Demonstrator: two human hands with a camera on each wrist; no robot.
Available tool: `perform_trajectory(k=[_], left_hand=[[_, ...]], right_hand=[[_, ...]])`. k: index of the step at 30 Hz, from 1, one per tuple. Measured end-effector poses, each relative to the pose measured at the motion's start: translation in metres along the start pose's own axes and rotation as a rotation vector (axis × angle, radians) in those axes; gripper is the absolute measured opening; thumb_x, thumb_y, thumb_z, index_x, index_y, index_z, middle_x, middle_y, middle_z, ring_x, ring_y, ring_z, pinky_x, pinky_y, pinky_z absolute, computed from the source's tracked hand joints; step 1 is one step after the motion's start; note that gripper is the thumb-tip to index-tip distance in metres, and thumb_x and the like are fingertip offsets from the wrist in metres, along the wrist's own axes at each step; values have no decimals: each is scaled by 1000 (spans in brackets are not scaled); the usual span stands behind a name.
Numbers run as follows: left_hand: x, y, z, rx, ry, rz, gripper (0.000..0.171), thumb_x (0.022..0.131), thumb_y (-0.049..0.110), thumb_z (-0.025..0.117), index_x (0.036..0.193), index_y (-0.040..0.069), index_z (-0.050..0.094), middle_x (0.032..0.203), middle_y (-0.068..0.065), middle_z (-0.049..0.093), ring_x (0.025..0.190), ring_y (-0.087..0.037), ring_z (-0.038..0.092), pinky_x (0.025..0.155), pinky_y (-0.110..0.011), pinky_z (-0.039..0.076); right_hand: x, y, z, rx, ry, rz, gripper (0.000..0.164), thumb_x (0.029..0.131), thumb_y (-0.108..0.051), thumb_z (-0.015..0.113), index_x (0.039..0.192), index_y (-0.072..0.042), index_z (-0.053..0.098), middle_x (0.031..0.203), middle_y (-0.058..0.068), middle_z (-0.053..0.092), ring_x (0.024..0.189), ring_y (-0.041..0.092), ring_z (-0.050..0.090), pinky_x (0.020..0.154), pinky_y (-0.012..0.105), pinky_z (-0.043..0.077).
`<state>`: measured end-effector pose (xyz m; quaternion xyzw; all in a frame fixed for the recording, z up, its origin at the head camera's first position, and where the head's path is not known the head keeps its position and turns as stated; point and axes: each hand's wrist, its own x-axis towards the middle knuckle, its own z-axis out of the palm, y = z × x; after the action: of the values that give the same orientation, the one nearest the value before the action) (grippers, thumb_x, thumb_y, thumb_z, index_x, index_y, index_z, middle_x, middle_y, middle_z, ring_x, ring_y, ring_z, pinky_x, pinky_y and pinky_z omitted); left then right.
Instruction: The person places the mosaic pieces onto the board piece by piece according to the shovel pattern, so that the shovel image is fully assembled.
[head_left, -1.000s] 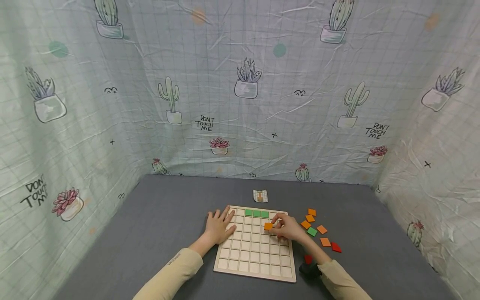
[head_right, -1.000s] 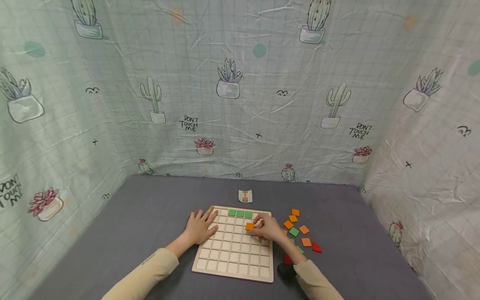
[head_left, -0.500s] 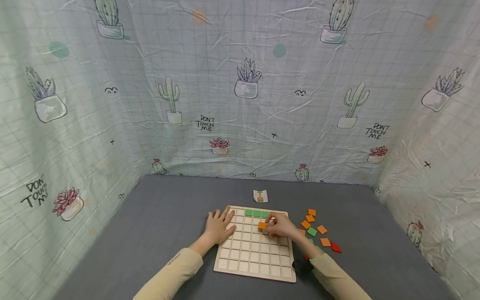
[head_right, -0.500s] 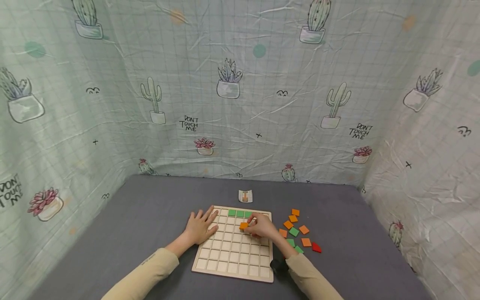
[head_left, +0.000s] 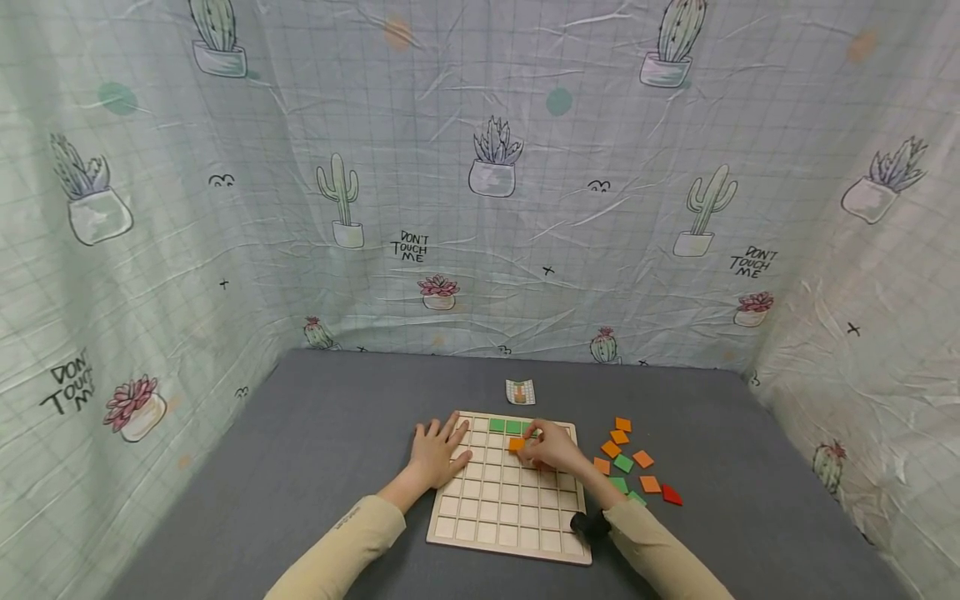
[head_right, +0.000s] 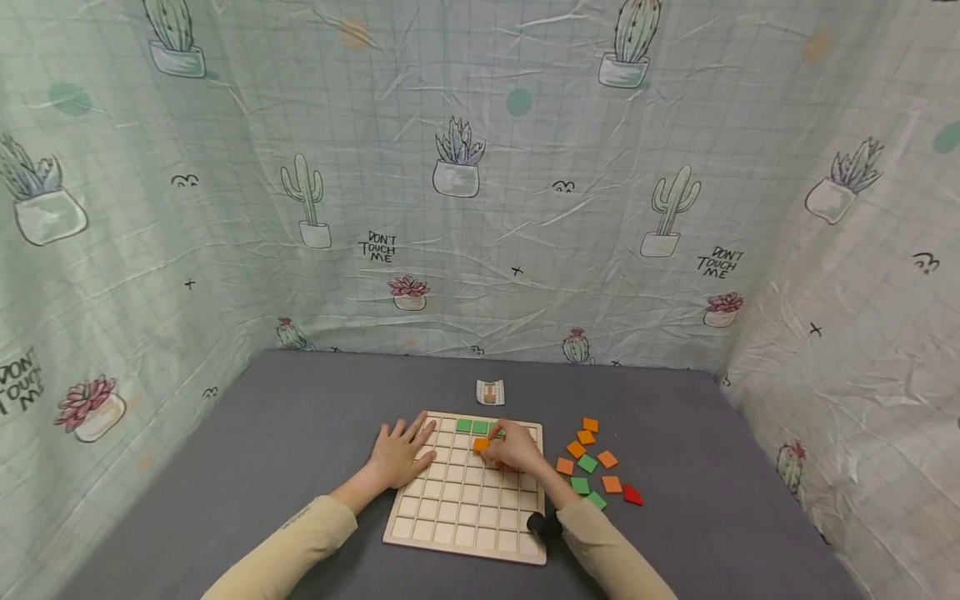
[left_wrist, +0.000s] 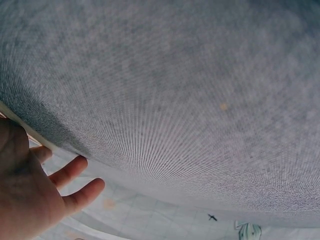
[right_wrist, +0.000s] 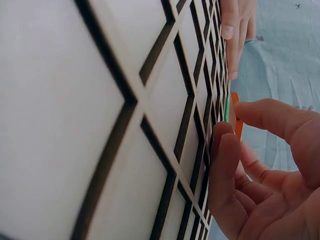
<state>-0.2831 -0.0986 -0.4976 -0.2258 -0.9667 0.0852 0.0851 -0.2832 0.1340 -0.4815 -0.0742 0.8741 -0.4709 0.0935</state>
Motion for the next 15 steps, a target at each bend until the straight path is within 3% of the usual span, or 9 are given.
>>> perform_trajectory(k=[15], left_hand=[[0, 1, -1, -11, -3, -1, 56, 92, 51, 34, 138, 20, 35, 144, -5, 33, 115, -32, 42, 87, -52, 33]], right_hand=[[10, 3, 5, 17, 62, 57, 27, 73, -9, 70, 95, -1, 55, 59, 5, 57, 46, 12, 53, 44, 25, 44]])
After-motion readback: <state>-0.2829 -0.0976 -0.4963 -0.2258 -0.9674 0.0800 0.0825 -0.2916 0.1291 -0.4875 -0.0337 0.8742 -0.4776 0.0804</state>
